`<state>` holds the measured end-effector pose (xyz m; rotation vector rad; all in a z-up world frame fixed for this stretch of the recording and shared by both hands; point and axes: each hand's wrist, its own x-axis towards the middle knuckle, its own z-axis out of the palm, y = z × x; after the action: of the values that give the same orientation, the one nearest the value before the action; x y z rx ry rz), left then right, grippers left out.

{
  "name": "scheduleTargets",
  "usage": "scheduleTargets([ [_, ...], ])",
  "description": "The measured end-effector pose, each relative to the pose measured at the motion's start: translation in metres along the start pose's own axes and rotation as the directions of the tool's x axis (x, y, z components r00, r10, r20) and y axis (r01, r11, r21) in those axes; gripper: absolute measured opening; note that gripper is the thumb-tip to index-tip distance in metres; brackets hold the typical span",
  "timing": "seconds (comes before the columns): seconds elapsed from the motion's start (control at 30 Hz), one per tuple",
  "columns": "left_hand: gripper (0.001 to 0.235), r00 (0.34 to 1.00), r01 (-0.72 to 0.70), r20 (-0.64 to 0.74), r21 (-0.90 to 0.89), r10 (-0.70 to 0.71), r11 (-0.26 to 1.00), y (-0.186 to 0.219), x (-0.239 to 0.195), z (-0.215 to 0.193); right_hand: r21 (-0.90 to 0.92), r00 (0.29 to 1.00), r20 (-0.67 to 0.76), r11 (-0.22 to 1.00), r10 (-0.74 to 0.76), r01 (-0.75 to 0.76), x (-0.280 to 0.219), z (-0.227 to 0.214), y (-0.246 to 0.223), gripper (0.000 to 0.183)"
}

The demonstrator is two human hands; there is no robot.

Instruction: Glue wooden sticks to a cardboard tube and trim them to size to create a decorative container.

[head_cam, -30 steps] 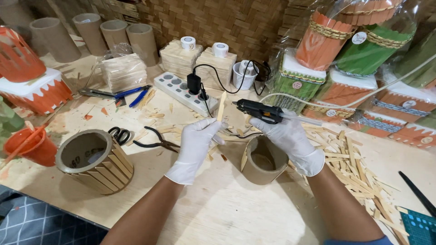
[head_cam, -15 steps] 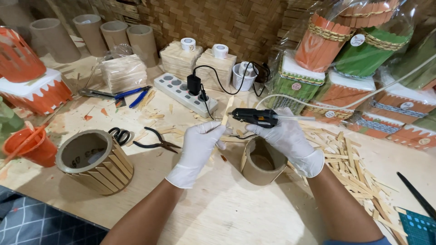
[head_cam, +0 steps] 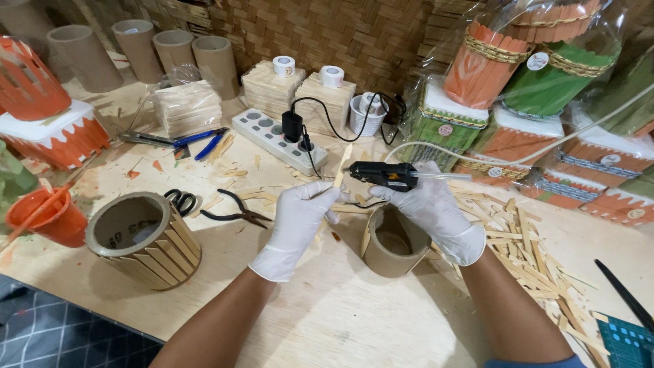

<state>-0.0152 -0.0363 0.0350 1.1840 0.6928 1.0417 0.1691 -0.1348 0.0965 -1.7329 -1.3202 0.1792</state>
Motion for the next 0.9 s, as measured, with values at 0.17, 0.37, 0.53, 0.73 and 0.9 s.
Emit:
scheduleTargets([
  [0.17,0.024,1.0,-0.004,0.003,-0.005,0.004,1.0,-0.001,0.001,-0.001,-0.049,1.0,0.003,0.998,-0.03,0.03,0.0,0.001,0.005,0.032],
  [0.37,0.024,1.0,-0.009,0.005,-0.015,0.009,1.0,-0.005,0.003,-0.003,-0.114,0.997,0.011,0.991,-0.07,0.071,0.002,0.004,0.009,0.035],
  [0.53,0.023,1.0,-0.016,0.002,-0.009,0.017,1.0,-0.006,0.003,-0.003,-0.163,0.995,0.017,0.981,-0.099,0.101,0.004,0.005,0.014,0.037],
  [0.73,0.023,1.0,-0.003,0.006,0.002,0.003,1.0,0.002,-0.001,-0.003,-0.226,0.991,0.021,0.965,-0.135,0.137,0.004,0.006,0.019,0.04],
  [0.9,0.025,1.0,0.011,-0.012,0.022,-0.011,1.0,0.002,0.001,-0.004,-0.289,0.985,0.028,0.942,-0.169,0.17,0.002,0.005,0.026,0.044],
])
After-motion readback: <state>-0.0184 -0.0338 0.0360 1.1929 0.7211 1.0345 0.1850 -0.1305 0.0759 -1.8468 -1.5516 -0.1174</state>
